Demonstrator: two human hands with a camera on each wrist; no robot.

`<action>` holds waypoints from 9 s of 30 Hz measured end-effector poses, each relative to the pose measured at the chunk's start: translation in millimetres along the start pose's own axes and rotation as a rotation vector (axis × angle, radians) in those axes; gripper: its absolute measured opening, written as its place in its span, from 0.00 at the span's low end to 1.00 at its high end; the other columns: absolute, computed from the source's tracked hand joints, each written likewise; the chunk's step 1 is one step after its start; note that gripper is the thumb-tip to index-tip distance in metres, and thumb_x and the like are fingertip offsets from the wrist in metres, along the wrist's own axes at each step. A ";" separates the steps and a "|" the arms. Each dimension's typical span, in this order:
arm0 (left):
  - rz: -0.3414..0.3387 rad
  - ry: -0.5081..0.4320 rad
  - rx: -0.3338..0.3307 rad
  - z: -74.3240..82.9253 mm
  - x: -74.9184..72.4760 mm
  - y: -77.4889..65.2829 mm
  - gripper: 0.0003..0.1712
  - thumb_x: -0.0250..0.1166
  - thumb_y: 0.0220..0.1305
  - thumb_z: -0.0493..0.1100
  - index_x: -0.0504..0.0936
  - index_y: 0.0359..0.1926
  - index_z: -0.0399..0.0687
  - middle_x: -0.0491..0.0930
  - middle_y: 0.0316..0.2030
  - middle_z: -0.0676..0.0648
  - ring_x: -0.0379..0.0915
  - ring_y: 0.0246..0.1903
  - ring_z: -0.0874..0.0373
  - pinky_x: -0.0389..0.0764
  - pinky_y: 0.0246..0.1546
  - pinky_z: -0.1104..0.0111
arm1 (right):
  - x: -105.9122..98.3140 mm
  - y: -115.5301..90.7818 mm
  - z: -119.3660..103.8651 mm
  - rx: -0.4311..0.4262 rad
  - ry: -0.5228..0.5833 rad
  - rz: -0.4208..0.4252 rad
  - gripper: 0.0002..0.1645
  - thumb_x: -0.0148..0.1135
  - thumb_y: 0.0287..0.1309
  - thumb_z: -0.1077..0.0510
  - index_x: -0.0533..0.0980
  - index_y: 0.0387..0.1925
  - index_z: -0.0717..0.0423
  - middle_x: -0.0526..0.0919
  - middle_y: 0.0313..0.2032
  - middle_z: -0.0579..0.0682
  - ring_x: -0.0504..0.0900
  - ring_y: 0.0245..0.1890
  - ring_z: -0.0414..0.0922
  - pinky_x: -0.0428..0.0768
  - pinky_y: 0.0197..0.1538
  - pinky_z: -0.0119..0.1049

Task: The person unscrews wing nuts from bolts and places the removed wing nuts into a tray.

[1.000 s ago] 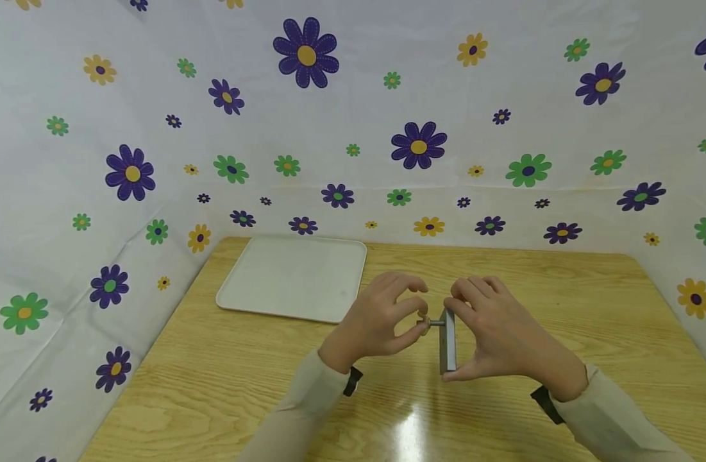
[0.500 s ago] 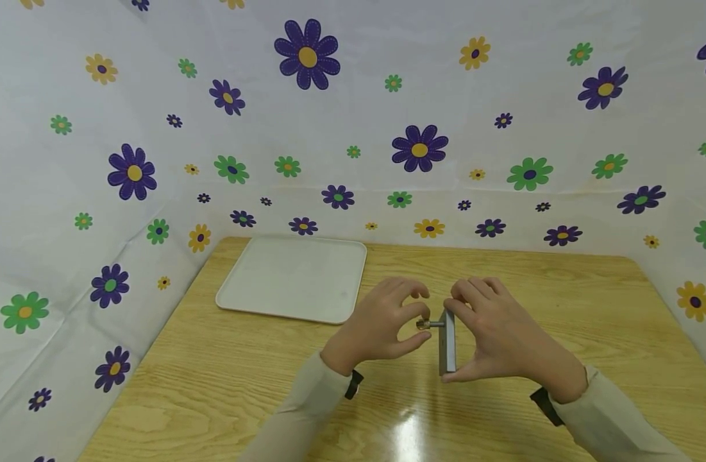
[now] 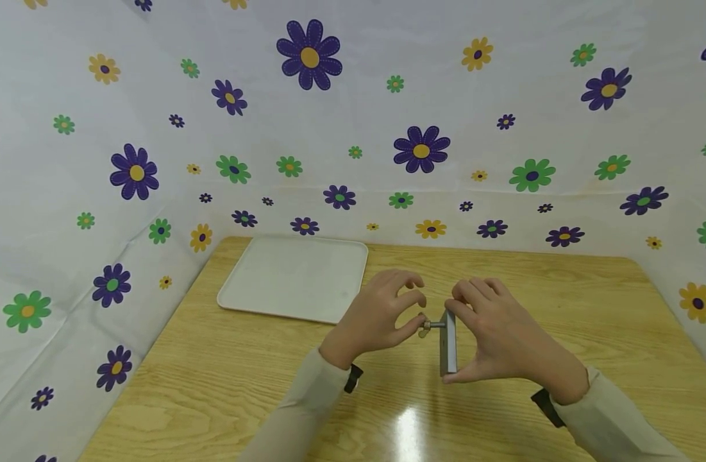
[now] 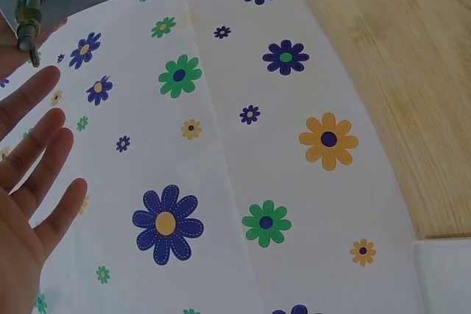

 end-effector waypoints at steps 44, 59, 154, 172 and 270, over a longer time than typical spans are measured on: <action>0.030 -0.040 0.040 2.1 0.8 -10.3 0.08 0.66 0.56 0.48 0.79 0.34 0.52 0.76 0.44 0.50 0.73 0.43 0.58 0.74 0.52 0.65 | 5.5 -3.7 -8.0 -0.002 -0.010 0.017 0.54 0.57 0.22 0.12 0.75 0.33 0.56 0.69 0.34 0.48 0.67 0.35 0.45 0.68 0.41 0.44; -0.042 -0.055 0.032 3.9 1.7 -11.5 0.10 0.65 0.55 0.53 0.79 0.33 0.54 0.76 0.44 0.51 0.73 0.43 0.59 0.73 0.53 0.65 | 4.4 -2.5 -8.9 0.006 -0.010 0.006 0.54 0.60 0.20 0.13 0.75 0.34 0.56 0.69 0.34 0.48 0.68 0.35 0.45 0.68 0.41 0.44; 0.004 -0.101 0.085 3.5 0.6 -11.5 0.07 0.54 0.58 0.45 0.79 0.32 0.53 0.77 0.44 0.49 0.73 0.41 0.56 0.74 0.51 0.64 | 3.9 -2.5 -7.7 0.002 0.006 0.010 0.53 0.60 0.20 0.13 0.74 0.33 0.55 0.69 0.34 0.48 0.68 0.35 0.45 0.67 0.41 0.43; -0.002 -0.042 0.032 0.7 3.1 -8.0 0.03 0.62 0.57 0.43 0.79 0.33 0.52 0.77 0.44 0.50 0.73 0.41 0.58 0.75 0.49 0.66 | 3.8 -2.9 -7.8 -0.001 0.000 0.013 0.54 0.57 0.22 0.12 0.75 0.33 0.56 0.68 0.33 0.48 0.67 0.35 0.45 0.67 0.40 0.43; -0.016 0.012 0.013 -4.1 0.1 -8.7 0.04 0.65 0.58 0.46 0.80 0.33 0.54 0.77 0.44 0.51 0.73 0.42 0.59 0.74 0.53 0.65 | 3.5 -2.9 -2.7 -0.008 0.004 0.011 0.54 0.61 0.17 0.14 0.75 0.33 0.56 0.69 0.35 0.49 0.68 0.36 0.46 0.69 0.42 0.45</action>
Point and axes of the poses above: each hand's wrist, its own y-axis towards the middle knuckle, its own x-axis out of the palm, z = x × y, the point moved 2 cm from there along y, towards the middle knuckle
